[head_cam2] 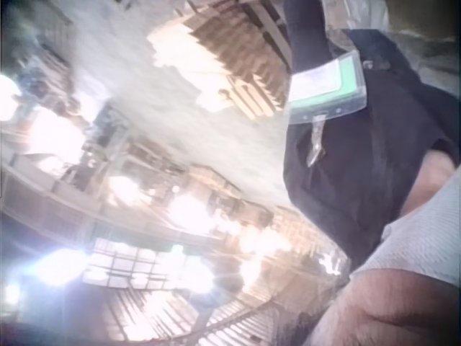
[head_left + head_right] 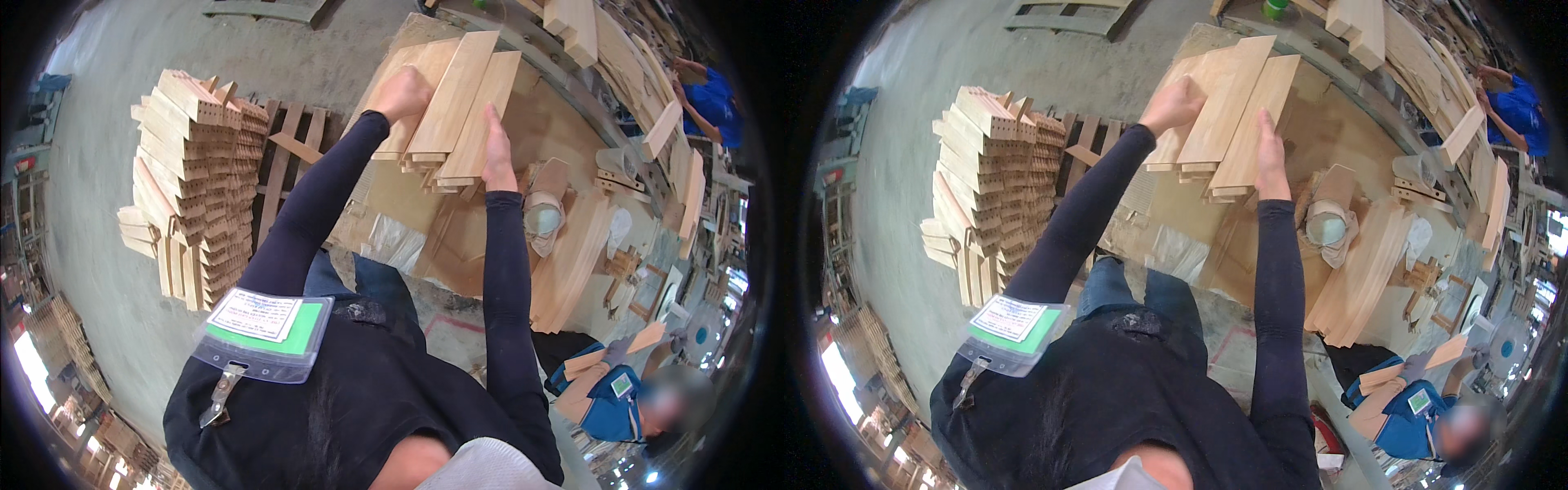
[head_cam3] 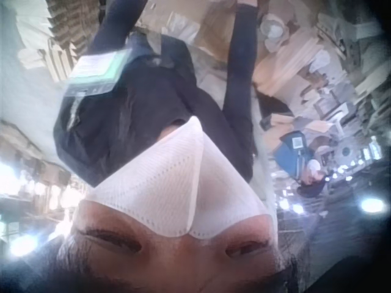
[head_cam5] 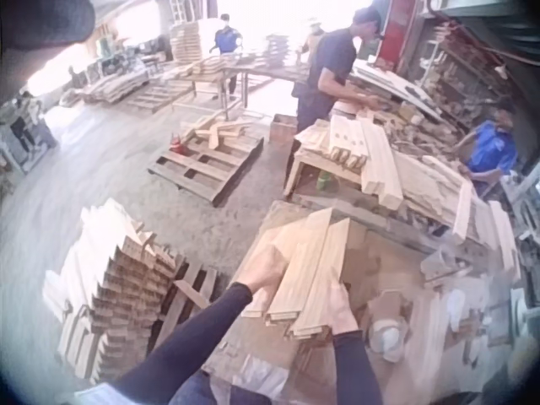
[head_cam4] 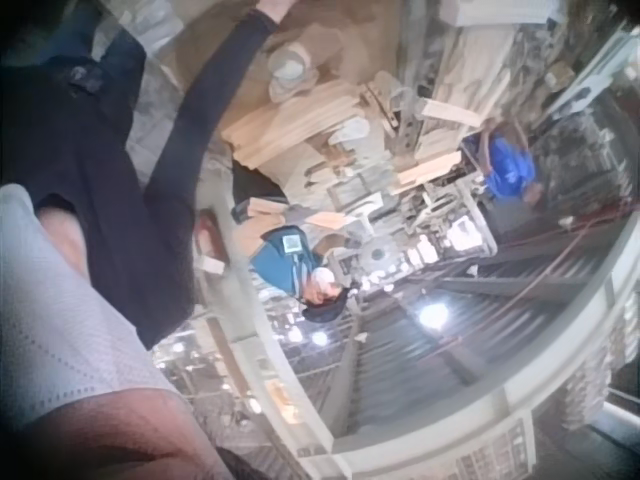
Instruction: The person applies glue into the holes of wooden pieces using a small brush, then places the glued pieces onto a stack. The person also wipes the brush on a cloth and handles multiple wooden pieces during the process.
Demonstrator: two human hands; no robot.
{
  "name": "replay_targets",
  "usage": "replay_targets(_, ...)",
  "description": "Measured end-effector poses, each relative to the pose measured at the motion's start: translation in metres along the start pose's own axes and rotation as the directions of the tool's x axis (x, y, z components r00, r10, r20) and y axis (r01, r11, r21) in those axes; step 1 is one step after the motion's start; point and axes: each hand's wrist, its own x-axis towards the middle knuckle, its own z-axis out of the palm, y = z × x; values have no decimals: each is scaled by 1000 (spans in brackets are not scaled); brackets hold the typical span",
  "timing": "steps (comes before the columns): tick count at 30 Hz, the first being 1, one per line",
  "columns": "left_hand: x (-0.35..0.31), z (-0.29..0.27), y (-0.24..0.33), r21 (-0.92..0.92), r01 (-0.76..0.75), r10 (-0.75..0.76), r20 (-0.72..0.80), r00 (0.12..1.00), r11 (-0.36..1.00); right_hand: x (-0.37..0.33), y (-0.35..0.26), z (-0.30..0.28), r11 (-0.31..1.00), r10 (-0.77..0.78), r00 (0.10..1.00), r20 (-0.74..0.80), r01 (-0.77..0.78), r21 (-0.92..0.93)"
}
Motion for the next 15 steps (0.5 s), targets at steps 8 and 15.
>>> replay_targets(8, 8, 3, -20, -122, -6, 11, 39, 999, 993, 7, 9, -16, 999, 37, 999, 31, -37, -6)
replay_targets(15, -58, -3, -58, -472, 35, -104, -121, 987, 881, 7, 7, -23, 992, 12, 998, 61, -5, -126)
